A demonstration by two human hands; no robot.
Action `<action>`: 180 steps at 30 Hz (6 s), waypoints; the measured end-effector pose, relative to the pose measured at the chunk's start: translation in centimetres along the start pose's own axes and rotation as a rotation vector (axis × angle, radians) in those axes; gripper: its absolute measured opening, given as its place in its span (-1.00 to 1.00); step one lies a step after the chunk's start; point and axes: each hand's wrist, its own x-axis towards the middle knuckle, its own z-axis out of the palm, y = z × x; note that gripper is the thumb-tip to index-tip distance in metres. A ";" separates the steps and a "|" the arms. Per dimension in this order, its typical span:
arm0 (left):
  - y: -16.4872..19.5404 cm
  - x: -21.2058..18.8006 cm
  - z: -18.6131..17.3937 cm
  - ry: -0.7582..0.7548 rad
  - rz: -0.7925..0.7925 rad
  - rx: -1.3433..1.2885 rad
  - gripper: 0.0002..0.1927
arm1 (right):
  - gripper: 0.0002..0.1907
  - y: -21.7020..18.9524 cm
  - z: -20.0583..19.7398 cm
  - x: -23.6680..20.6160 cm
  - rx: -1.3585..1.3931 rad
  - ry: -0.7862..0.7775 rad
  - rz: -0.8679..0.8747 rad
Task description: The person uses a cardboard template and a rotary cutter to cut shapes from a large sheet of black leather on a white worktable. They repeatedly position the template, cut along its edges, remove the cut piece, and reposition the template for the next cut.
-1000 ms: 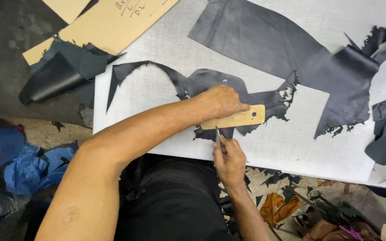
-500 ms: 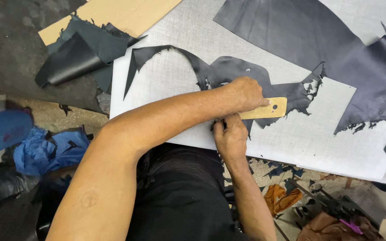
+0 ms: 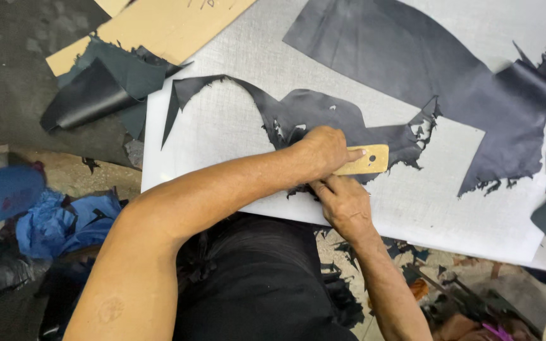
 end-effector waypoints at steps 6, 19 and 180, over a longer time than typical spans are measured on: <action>-0.4 -1.3 -1.7 -0.081 -0.042 -0.045 -0.33 | -0.61 1.6 1.2 -0.2 0.020 -0.098 -0.170; 3.2 -4.5 -2.2 0.213 -0.295 -0.133 -0.21 | -0.80 17.7 -5.0 -8.8 -0.236 -0.089 -0.032; -5.3 -5.6 -1.9 0.272 -0.166 -0.158 -0.63 | -0.52 2.3 2.0 4.1 -0.107 -0.010 -0.109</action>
